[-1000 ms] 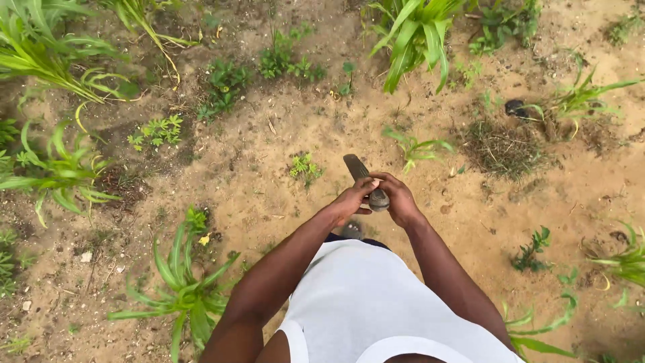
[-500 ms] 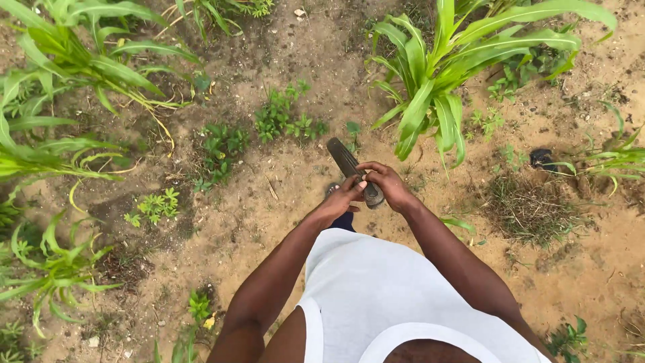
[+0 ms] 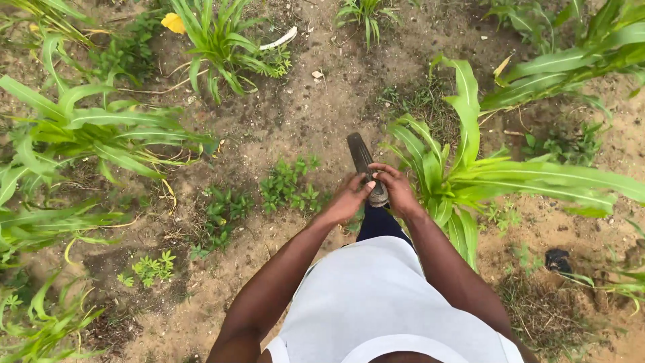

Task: Trimming brush and weeding plants in an outdoor garden area using a machete and hands.

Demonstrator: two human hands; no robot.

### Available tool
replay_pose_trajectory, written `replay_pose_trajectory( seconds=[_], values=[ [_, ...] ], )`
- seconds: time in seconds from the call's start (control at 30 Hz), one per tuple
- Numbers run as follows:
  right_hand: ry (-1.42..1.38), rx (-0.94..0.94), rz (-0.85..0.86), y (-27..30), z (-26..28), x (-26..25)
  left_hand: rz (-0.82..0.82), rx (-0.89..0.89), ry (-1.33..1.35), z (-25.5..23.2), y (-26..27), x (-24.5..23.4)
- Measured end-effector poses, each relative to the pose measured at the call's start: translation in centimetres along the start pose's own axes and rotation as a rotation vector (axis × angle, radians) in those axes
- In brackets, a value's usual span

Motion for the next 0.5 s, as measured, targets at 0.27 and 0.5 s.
replay_pose_trajectory(
  seconds=[0.27,0.5],
  values=[
    [-0.027,-0.052,0.090,-24.2,20.0,4.0,-0.057,0.341,-0.050,-6.3,-26.1,-13.4],
    [0.119,-0.061,0.027,-40.1,33.6,8.2,-0.342,0.374,-0.102,-7.2,-45.4,-25.1]
  ],
)
Point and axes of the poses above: each hand's wrist, its own y-axis away from the middle knuckle, its own x-axis out of the palm, z = x × y, the point moved 10 cm from there along -y, towards the middle knuckle, and after that the axes turned 15 degrees about x, right-handed, at the moved point
